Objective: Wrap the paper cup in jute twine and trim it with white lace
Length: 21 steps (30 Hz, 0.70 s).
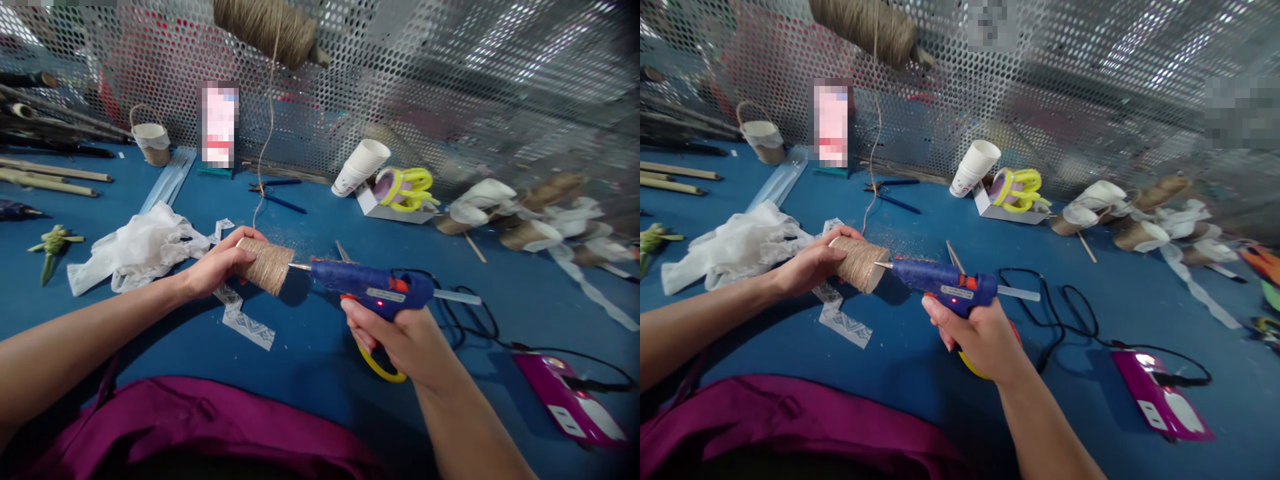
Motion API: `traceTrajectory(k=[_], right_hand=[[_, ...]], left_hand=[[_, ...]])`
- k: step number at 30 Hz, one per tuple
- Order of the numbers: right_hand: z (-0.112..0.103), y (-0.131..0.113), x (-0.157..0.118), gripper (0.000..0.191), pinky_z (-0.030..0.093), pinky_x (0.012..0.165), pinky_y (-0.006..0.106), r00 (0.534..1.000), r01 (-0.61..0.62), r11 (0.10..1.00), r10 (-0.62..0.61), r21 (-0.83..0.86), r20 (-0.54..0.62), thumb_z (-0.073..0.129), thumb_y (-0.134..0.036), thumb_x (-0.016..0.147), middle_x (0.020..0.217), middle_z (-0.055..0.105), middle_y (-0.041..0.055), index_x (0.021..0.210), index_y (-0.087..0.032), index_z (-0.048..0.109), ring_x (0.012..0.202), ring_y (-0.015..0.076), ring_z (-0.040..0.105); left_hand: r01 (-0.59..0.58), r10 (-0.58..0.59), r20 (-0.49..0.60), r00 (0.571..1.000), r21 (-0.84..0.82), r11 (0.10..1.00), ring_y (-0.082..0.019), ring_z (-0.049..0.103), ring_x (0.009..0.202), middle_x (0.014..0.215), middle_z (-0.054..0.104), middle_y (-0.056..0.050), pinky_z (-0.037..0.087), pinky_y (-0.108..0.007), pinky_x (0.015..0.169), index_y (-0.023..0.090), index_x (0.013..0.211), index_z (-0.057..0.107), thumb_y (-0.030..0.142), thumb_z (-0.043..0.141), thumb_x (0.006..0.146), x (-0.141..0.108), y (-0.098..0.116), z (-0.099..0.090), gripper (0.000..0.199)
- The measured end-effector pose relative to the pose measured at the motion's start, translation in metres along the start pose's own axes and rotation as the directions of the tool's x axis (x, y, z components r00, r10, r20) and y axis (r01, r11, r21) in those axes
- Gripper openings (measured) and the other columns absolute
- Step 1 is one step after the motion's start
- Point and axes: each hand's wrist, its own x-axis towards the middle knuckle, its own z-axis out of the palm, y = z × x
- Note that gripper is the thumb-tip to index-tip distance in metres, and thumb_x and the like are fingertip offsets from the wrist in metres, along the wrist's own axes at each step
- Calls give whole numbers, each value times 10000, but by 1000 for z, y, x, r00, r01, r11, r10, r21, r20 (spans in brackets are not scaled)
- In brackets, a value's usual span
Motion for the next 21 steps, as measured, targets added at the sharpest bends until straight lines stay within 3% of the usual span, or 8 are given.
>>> traceTrajectory(k=[6, 15, 21], right_hand=[[-1, 0, 2, 400, 385, 351, 229, 1000, -8, 1000, 9, -20, 11, 555, -396, 834, 381, 426, -49, 503, -200, 443, 342, 86, 436], [-1, 3, 1, 359, 396, 365, 231, 999, 15, 999, -14, -28, 46, 557, -388, 833, 387, 431, -59, 538, -210, 457, 342, 87, 445], [1, 3, 4, 332, 378, 348, 225, 1000, -23, 1000, 22, -10, -10, 562, -411, 828, 378, 440, -60, 580, -199, 500, 338, 87, 441]], left_hand=[[-11, 11, 8, 1000, 21, 1000, -121, 445, 686, 878, 473, -16, 380, -188, 478, 202, 968, 453, 311, 515, 691, -1, 0, 0, 304], [-24, 23, 10, 1000, 47, 999, -128, 448, 697, 878, 468, -15, 385, -200, 493, 208, 983, 458, 303, 512, 718, 0, -3, -3, 287], [-43, 42, 15, 999, 62, 997, -118, 439, 683, 855, 463, -6, 392, -196, 491, 205, 986, 471, 293, 523, 724, 0, -4, -2, 282]])
